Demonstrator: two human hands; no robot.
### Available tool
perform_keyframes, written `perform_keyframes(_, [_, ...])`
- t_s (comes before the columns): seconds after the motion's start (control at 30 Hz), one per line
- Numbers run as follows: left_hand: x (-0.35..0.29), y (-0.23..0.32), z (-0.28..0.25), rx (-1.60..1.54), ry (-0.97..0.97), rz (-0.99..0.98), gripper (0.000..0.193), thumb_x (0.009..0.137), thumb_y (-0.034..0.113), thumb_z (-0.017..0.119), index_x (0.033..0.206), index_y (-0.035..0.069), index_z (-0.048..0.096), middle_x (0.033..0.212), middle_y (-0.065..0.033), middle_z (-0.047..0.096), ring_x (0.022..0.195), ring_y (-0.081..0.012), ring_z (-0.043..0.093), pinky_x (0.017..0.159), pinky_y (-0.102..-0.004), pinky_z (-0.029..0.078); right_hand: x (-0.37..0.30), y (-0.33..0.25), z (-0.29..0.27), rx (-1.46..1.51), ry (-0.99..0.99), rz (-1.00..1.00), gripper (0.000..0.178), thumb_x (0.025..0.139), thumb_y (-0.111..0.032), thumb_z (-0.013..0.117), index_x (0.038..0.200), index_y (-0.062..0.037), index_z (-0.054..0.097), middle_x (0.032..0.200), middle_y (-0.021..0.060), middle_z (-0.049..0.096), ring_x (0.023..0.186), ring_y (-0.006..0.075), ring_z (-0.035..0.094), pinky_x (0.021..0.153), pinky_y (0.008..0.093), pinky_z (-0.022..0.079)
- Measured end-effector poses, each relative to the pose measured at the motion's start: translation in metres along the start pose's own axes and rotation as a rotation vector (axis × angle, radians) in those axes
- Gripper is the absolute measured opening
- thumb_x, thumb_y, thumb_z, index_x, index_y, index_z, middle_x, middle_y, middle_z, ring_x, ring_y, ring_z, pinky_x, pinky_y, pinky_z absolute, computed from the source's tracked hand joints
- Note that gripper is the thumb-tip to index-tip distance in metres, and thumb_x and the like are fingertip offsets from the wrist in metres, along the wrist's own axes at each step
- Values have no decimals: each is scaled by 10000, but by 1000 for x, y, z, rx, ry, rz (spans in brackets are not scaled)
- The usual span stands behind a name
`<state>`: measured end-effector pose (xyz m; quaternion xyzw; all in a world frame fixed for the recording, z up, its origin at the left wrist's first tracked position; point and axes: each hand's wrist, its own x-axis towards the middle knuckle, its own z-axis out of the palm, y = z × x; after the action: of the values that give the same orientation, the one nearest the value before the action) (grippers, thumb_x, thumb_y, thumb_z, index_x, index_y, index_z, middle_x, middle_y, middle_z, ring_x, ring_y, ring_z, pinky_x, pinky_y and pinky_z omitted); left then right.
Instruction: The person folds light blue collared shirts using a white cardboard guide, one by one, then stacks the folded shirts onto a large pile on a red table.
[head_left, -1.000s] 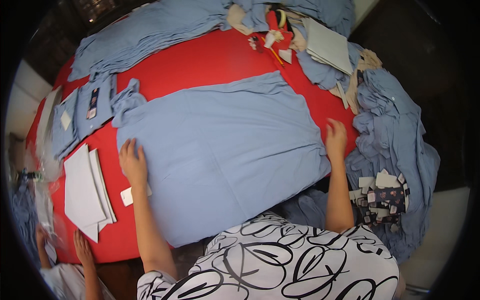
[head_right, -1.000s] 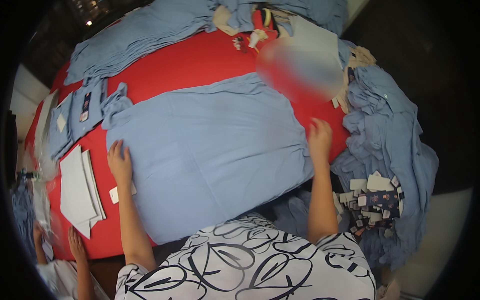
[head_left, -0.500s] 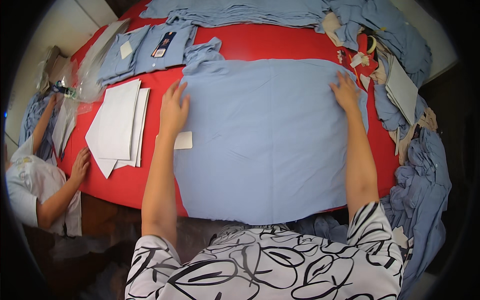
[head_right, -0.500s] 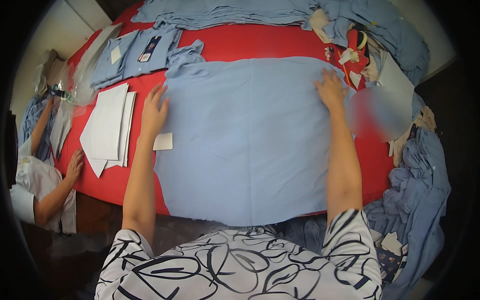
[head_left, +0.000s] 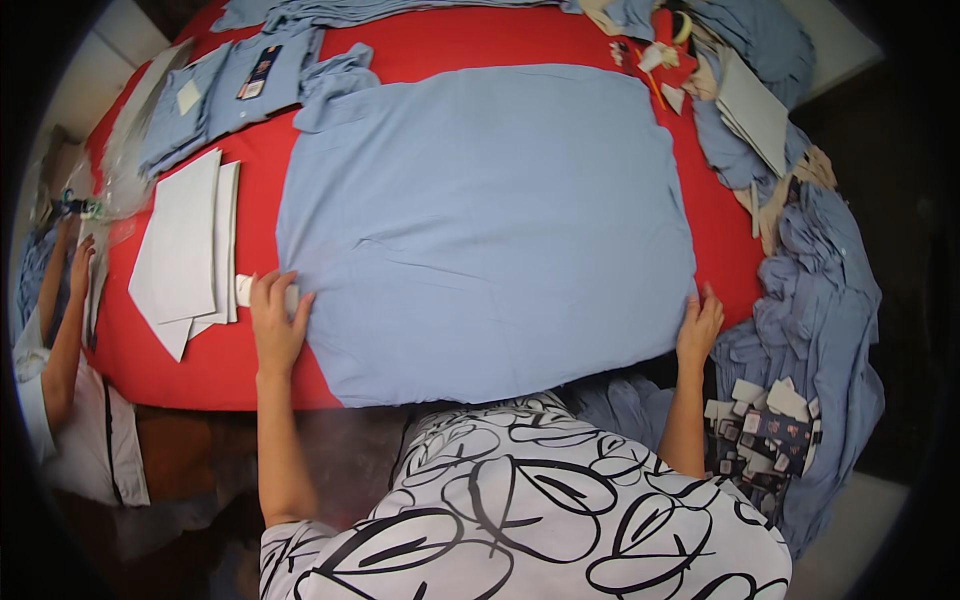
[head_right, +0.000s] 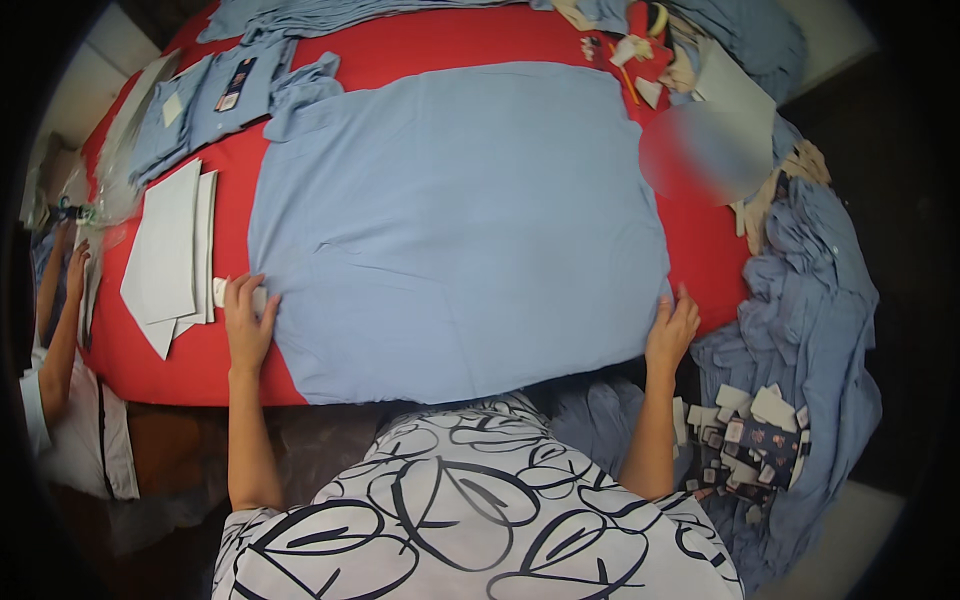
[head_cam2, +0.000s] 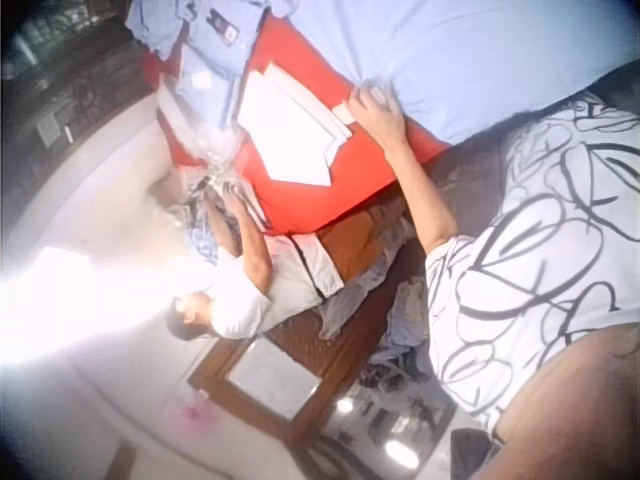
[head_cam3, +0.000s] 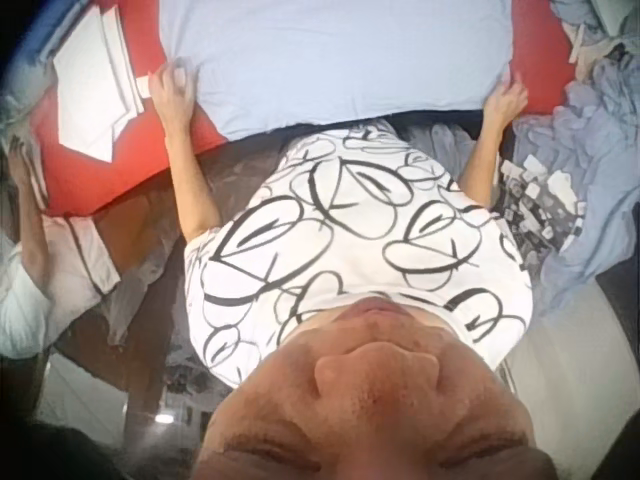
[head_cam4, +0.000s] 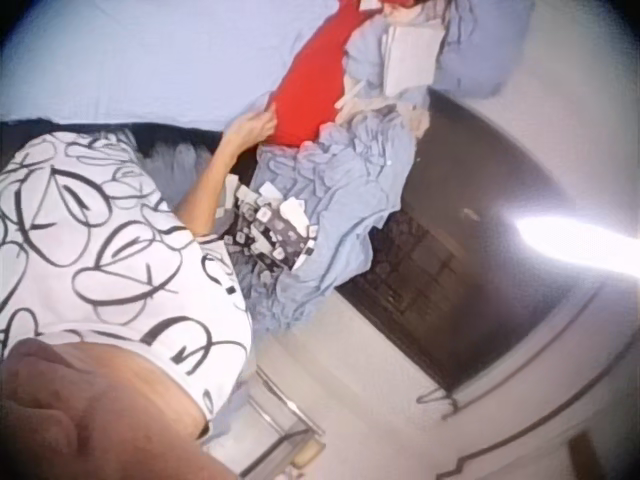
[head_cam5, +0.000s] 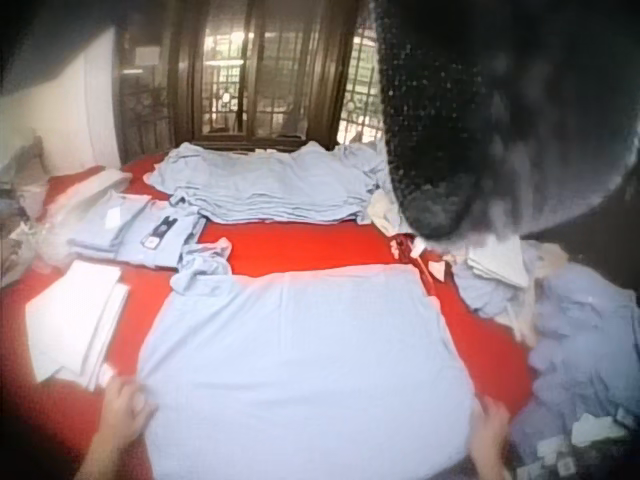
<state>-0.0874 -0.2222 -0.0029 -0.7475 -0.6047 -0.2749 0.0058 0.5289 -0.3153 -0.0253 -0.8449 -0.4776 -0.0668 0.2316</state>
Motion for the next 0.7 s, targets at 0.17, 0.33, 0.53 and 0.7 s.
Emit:
perform_keyframes(0.17, [-19, -4, -18, 114, -19, 77, 199, 823, 60, 722, 979, 28, 602, 1192, -168, 543, 1164, -380, 525, 1053, -493, 410, -14, 12, -30, -120, -259, 130, 424, 813, -364, 754, 978, 0, 611, 1016, 200, 587, 997, 378, 537, 887, 453, 429])
perform_keyframes(0.33, [-30, 11, -48, 115, 68, -148, 103, 866, -30, 631, 952, -1, 582, 1375, -192, 461, 1281, -402, 477, 1039, -475, 430, 14, 38, -45, -42, -486, 224, 393, 765, -275, 793, 1005, -37, 593, 946, 166, 657, 935, 359, 634, 792, 438, 489])
perform_keyframes(0.53, [-59, 27, -46, 280, 81, -293, 204, 900, 12, 613, 1103, 5, 631, 1415, -196, 441, 1317, -371, 440, 1054, -454, 405, 57, -13, -45, -143, -174, -146, 327, 834, -169, 716, 1121, -59, 603, 1046, 166, 625, 965, 351, 608, 834, 404, 478])
perform_keyframes(0.7, [-67, 114, 1, 20, -68, -198, 251, 885, 61, 655, 1134, 29, 645, 1372, -163, 490, 1270, -354, 465, 1043, -444, 398, 33, -13, -27, 292, -34, 93, 238, 958, -242, 599, 1038, -18, 618, 951, 116, 606, 822, 242, 568, 735, 336, 452])
